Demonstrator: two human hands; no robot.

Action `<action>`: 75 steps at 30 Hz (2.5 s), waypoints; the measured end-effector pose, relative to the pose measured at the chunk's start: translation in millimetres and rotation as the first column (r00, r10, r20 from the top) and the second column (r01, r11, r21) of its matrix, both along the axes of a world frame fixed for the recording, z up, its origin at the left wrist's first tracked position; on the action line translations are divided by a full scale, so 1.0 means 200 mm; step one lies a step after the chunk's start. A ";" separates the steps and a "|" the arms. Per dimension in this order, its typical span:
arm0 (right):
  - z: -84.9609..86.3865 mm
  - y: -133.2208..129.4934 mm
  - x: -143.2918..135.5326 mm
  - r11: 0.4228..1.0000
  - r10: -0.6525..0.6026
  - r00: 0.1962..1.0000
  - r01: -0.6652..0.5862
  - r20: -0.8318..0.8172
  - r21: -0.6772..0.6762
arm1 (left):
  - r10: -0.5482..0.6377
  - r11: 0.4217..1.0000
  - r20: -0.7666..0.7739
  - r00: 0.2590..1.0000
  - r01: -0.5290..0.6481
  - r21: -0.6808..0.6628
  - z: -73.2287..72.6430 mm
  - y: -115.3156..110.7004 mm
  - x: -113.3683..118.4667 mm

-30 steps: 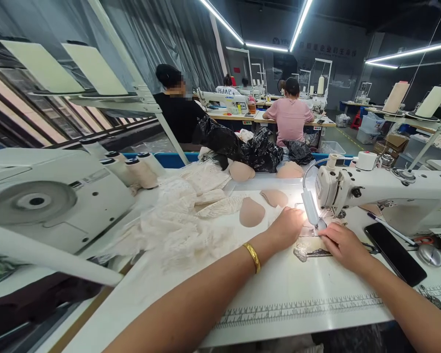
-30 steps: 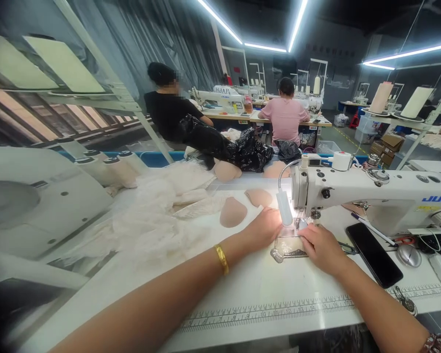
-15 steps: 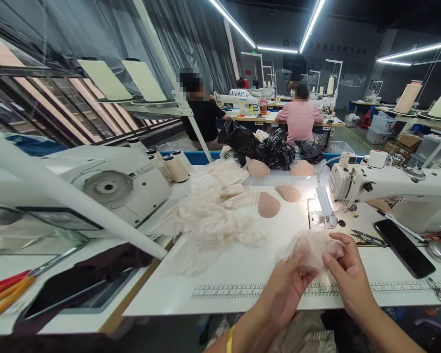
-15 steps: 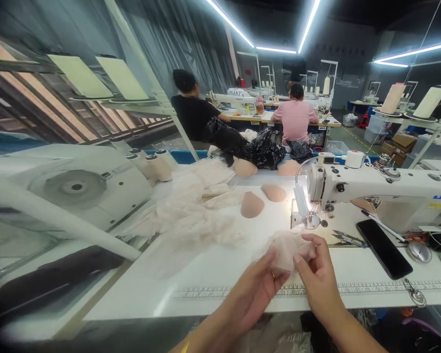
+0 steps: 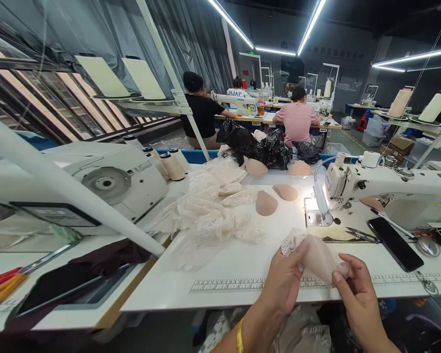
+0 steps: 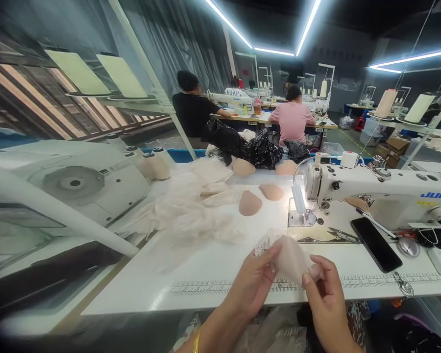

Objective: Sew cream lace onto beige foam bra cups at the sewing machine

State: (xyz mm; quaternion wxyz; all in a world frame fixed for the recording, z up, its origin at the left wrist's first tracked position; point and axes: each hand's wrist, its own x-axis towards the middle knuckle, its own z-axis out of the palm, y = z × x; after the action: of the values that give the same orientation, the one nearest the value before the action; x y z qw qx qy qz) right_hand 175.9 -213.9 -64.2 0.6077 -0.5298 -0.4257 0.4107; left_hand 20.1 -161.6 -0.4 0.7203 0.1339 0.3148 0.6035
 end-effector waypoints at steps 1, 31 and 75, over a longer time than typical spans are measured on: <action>0.02 0.00 -0.01 1.000 0.021 1.000 -0.021 -0.016 -0.007 | 0.005 1.000 -0.022 1.000 -0.004 0.029 0.00 0.00 0.00; 0.10 0.10 0.01 0.967 0.194 0.964 -0.220 -0.183 -0.130 | -0.239 0.970 -0.041 0.970 0.237 -0.052 -0.01 0.03 0.04; 0.11 0.75 0.40 0.796 0.112 0.308 -0.597 0.945 0.100 | 0.414 0.060 -0.903 0.112 0.987 0.150 0.06 0.63 -0.10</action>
State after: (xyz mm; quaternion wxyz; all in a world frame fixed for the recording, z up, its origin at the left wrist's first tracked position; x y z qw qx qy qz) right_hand 256.4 -63.6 -42.6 0.2663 -0.4017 -0.8730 0.0754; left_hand -0.7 -35.9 12.5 0.2494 0.9463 0.1491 0.1417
